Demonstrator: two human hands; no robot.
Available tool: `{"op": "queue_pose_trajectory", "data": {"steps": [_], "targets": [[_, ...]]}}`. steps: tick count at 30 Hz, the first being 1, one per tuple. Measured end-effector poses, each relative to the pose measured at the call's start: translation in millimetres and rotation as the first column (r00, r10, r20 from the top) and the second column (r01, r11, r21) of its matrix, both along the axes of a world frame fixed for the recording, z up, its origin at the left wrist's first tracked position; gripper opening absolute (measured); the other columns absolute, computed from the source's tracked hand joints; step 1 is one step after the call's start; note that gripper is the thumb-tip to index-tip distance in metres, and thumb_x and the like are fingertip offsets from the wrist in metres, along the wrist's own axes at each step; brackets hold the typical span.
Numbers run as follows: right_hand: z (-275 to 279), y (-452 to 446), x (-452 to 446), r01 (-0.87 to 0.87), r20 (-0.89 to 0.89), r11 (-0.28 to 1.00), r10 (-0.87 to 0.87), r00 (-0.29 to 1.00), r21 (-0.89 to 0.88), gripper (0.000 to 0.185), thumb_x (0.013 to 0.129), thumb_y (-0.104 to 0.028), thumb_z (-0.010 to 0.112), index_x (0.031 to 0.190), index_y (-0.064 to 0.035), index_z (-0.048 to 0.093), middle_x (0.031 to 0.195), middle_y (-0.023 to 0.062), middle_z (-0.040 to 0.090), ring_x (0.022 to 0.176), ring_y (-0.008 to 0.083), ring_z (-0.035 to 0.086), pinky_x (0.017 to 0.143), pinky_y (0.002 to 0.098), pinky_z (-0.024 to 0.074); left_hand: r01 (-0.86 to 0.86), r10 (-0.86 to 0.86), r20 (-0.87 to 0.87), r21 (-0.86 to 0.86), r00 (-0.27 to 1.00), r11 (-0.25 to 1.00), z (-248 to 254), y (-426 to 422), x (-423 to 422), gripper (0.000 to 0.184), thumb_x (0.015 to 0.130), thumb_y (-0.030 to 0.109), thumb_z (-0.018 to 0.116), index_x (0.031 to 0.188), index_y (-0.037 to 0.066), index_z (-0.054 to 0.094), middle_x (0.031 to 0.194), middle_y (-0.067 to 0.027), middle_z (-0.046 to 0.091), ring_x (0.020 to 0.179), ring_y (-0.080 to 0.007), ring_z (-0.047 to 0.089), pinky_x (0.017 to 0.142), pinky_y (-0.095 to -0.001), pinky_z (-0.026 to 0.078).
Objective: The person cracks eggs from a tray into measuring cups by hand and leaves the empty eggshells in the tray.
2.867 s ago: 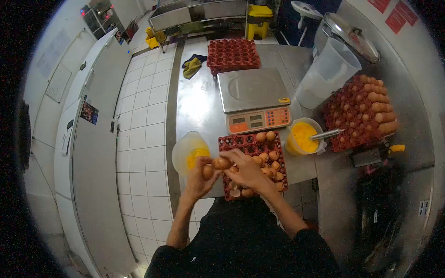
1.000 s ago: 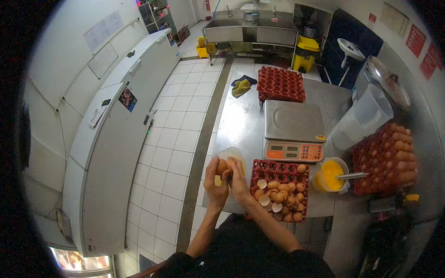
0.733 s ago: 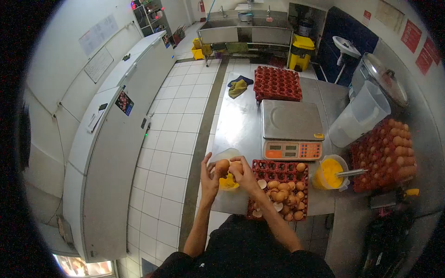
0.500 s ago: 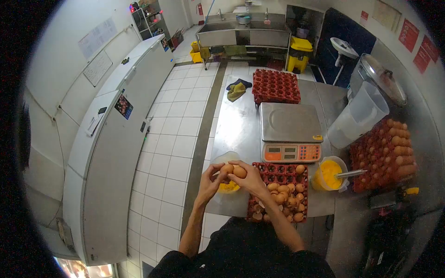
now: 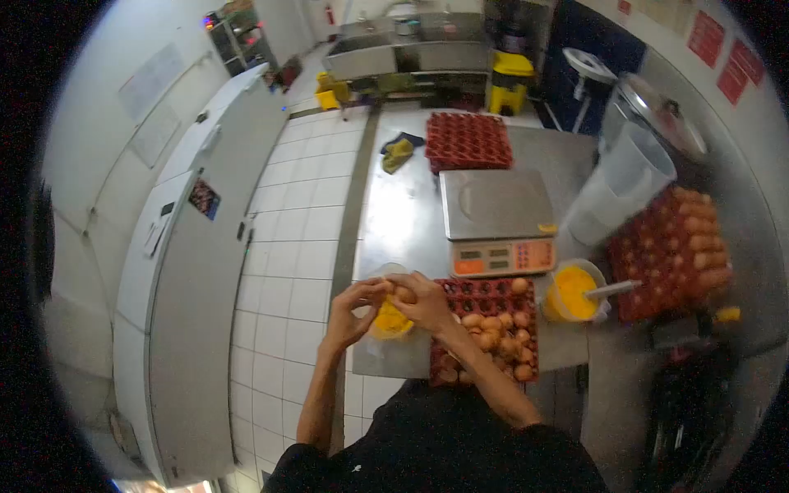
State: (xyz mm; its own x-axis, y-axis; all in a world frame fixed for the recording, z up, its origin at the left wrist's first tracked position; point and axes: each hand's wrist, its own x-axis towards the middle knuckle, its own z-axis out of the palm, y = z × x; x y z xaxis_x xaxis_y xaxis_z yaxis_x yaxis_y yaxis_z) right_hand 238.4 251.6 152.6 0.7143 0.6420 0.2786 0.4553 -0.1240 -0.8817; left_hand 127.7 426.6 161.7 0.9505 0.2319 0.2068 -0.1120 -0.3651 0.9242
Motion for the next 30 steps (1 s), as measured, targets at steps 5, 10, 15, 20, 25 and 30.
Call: {"op": "queue_pose_trajectory", "data": {"steps": [5,10,15,20,25,30], "targets": [[0,-23,-6,-0.004,0.101,1.0,0.004,0.995,0.001,0.046,0.082,-0.01,0.073,0.128,-0.0121,0.068,0.105,0.0112,0.067,0.094,0.0298,0.069,0.082,0.0368,0.0579,0.003,-0.005,0.019,0.07,1.0,0.998,13,-29,-2,0.036,0.088,-0.009,0.067,0.122,0.0,0.068,0.133,-0.0148,0.065,0.11,-0.0229,0.071,0.09,-0.0329,0.06],[14,-80,-17,0.049,-0.09,0.998,-0.052,0.995,-0.037,0.046,0.085,-0.011,0.074,0.131,-0.0107,0.066,0.113,0.0123,0.069,0.102,0.0259,0.069,0.089,0.0361,0.0572,0.052,-0.049,-0.048,0.06,0.998,0.997,12,-76,-1,0.039,0.088,-0.003,0.073,0.125,0.002,0.065,0.13,-0.0133,0.067,0.106,-0.0217,0.071,0.085,-0.0331,0.06],[10,-174,-23,0.111,-0.395,0.991,-0.132,0.909,-0.076,0.046,0.088,-0.013,0.073,0.133,-0.0074,0.064,0.128,0.0124,0.068,0.115,0.0222,0.067,0.099,0.0359,0.0542,0.124,-0.152,-0.25,-0.125,0.956,0.984,3,-154,25,0.035,0.085,0.009,0.083,0.115,0.005,0.065,0.118,-0.0145,0.071,0.101,-0.0212,0.071,0.08,-0.03,0.059],[-54,-255,-20,0.358,-0.463,0.919,-0.393,0.795,-0.166,0.048,0.09,-0.015,0.074,0.136,-0.0038,0.063,0.131,0.0158,0.066,0.117,0.0225,0.065,0.101,0.0359,0.053,0.323,-0.292,-0.158,0.242,0.943,0.915,-25,-217,79,0.033,0.089,0.029,0.08,0.111,0.008,0.066,0.102,-0.0147,0.073,0.094,-0.0269,0.07,0.074,-0.0391,0.055],[-91,-285,-15,0.352,-0.449,0.88,-0.468,0.761,-0.32,0.047,0.093,-0.019,0.074,0.134,0.0003,0.063,0.128,0.0179,0.067,0.115,0.0209,0.065,0.096,0.0321,0.0537,0.361,-0.357,-0.124,0.572,0.926,0.736,-70,-238,118,0.03,0.09,0.035,0.075,0.108,0.012,0.069,0.095,-0.0098,0.071,0.096,-0.0331,0.065,0.078,-0.0479,0.051],[-99,-288,-10,0.438,-0.433,0.823,-0.564,0.703,-0.362,0.045,0.093,-0.023,0.075,0.13,-0.0001,0.064,0.123,0.0176,0.068,0.111,0.0218,0.066,0.095,0.0341,0.0541,0.427,-0.405,-0.179,0.589,0.897,0.686,-100,-247,176,0.042,0.086,0.017,0.071,0.127,0.014,0.062,0.117,-0.0123,0.066,0.111,-0.0367,0.061,0.091,-0.0504,0.053]]}}
